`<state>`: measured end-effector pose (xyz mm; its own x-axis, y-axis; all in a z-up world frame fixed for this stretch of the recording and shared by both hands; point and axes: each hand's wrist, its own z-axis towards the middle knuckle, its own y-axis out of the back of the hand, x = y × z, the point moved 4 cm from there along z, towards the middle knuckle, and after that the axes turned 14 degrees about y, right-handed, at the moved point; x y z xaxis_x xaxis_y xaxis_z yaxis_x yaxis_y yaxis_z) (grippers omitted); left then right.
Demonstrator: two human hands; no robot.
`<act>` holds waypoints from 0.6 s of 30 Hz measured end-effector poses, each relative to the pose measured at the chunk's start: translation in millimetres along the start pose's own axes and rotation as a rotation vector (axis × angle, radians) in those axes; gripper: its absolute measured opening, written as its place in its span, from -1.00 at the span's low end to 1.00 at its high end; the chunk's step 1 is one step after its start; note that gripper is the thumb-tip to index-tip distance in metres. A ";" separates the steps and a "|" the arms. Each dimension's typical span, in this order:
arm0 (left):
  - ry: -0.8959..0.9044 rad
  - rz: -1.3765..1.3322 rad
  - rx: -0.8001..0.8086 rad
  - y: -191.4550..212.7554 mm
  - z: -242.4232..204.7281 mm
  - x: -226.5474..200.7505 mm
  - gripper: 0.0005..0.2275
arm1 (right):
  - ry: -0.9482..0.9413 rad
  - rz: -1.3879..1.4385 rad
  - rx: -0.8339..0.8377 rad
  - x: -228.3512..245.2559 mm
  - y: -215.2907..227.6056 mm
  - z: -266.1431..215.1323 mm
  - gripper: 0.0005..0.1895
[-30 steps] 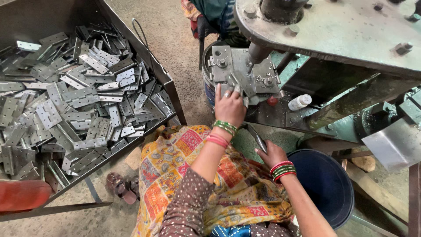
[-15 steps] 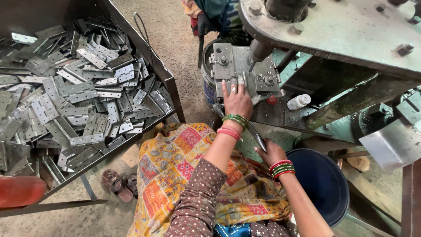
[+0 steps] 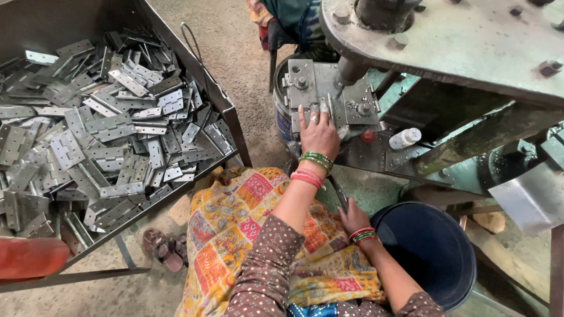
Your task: The person sits on the floor and repeatedly picks metal hinge pieces from a nearby bin, places them into a drill press jig, and activates the press with a lever. The person then removes the processed pieces and returns them to the bin, repeating the cycle.
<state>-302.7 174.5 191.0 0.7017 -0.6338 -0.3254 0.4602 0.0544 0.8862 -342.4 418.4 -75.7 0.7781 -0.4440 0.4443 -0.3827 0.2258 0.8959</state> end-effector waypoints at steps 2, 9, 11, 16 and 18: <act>-0.016 0.000 -0.015 4.7 -5.9 -2.4 -0.69 | -0.041 0.025 0.116 -6.2 9.8 2.0 -0.59; -0.011 0.067 0.085 -13.1 15.6 -2.0 -0.77 | -0.047 -0.071 0.273 -4.0 74.1 19.5 -0.55; -0.003 0.057 0.076 -20.1 22.2 -5.3 -0.76 | 0.019 -0.070 0.197 0.1 74.4 22.4 -0.57; -0.042 0.047 -0.184 -14.7 21.5 0.4 -0.74 | -0.031 -0.023 0.044 5.7 29.9 7.0 -0.61; -0.039 0.027 -0.091 -15.2 15.1 6.3 -0.78 | -0.009 -0.055 -0.004 8.2 15.7 0.8 -0.63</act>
